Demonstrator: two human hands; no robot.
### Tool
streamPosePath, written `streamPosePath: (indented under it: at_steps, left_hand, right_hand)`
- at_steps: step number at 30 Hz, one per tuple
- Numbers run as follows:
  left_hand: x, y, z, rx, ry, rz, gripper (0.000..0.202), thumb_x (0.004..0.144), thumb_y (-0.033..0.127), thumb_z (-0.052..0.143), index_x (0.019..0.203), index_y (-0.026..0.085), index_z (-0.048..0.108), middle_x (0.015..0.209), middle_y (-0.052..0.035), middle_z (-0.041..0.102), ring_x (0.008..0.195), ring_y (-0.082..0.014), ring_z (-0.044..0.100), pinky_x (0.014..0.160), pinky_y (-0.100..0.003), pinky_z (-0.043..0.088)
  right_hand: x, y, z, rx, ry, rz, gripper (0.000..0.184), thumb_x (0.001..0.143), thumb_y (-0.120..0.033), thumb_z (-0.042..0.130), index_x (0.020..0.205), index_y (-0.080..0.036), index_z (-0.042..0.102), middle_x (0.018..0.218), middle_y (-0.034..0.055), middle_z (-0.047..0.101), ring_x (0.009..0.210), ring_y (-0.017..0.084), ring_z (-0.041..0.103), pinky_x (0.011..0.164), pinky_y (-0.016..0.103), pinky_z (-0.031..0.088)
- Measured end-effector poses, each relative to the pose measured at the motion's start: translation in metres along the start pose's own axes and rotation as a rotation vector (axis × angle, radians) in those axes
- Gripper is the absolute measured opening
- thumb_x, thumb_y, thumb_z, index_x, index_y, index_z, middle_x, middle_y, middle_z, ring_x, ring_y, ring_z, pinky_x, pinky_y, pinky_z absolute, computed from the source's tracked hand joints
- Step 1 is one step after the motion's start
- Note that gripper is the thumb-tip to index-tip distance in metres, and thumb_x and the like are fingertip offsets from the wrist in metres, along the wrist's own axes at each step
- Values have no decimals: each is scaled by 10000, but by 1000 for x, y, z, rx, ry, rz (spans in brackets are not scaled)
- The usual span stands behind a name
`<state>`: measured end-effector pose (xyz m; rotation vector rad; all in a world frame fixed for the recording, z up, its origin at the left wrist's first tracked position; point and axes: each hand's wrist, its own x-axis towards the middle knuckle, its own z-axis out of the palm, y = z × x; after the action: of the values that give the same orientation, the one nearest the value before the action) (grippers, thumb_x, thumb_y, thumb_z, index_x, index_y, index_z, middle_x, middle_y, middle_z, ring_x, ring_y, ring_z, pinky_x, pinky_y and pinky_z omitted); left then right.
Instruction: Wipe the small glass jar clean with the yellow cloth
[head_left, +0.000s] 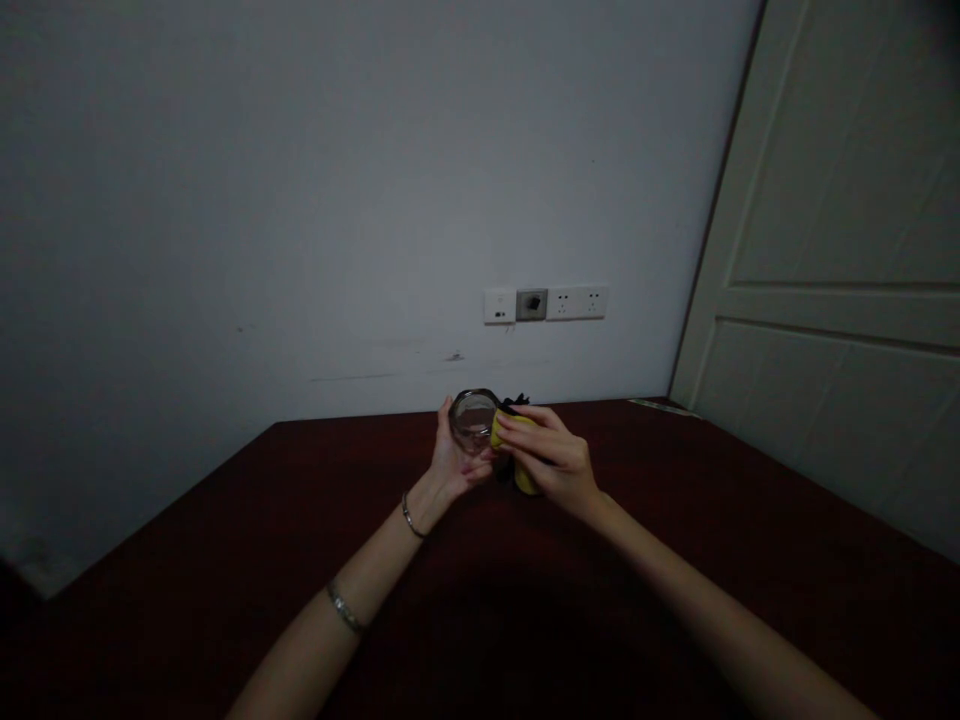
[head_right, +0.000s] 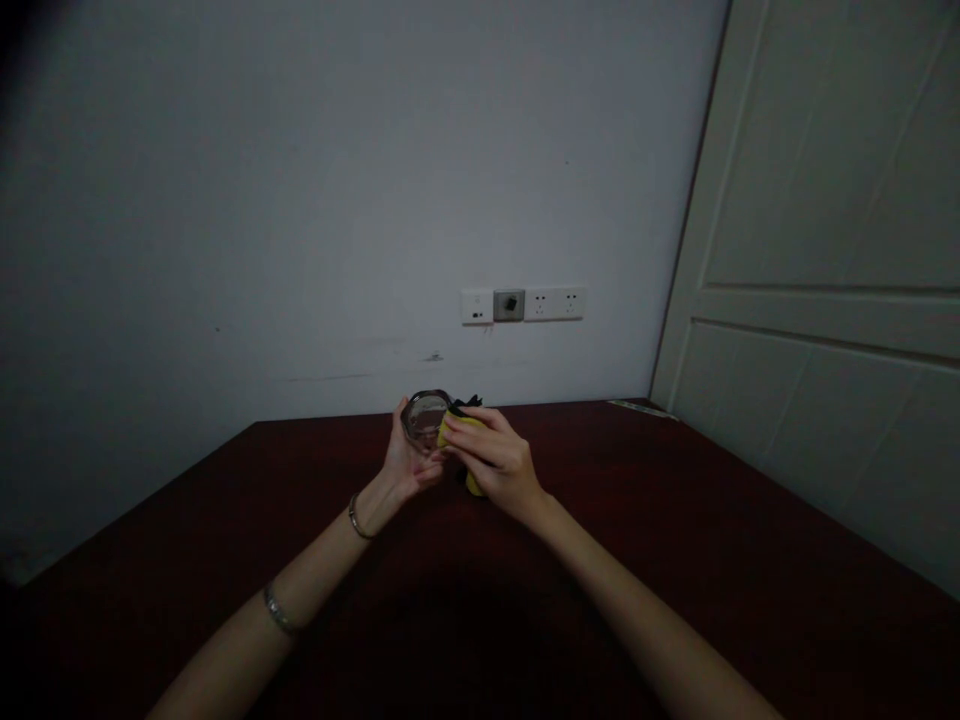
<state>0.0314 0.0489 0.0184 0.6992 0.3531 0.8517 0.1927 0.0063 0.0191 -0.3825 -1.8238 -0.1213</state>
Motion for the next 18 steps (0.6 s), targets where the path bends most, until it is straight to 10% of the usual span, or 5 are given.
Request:
streamPosePath:
  at_steps: [18]
  left_hand:
    - [10, -9, -7, 240, 129, 73, 538, 743, 666, 431, 632, 149, 526, 420, 29, 448, 301, -48, 328, 295, -180, 200]
  right_hand:
    - [10, -19, 12, -264, -267, -230, 334, 844, -93, 495, 1159, -147, 592, 1145, 120, 642, 1227, 262, 464, 948, 469, 499]
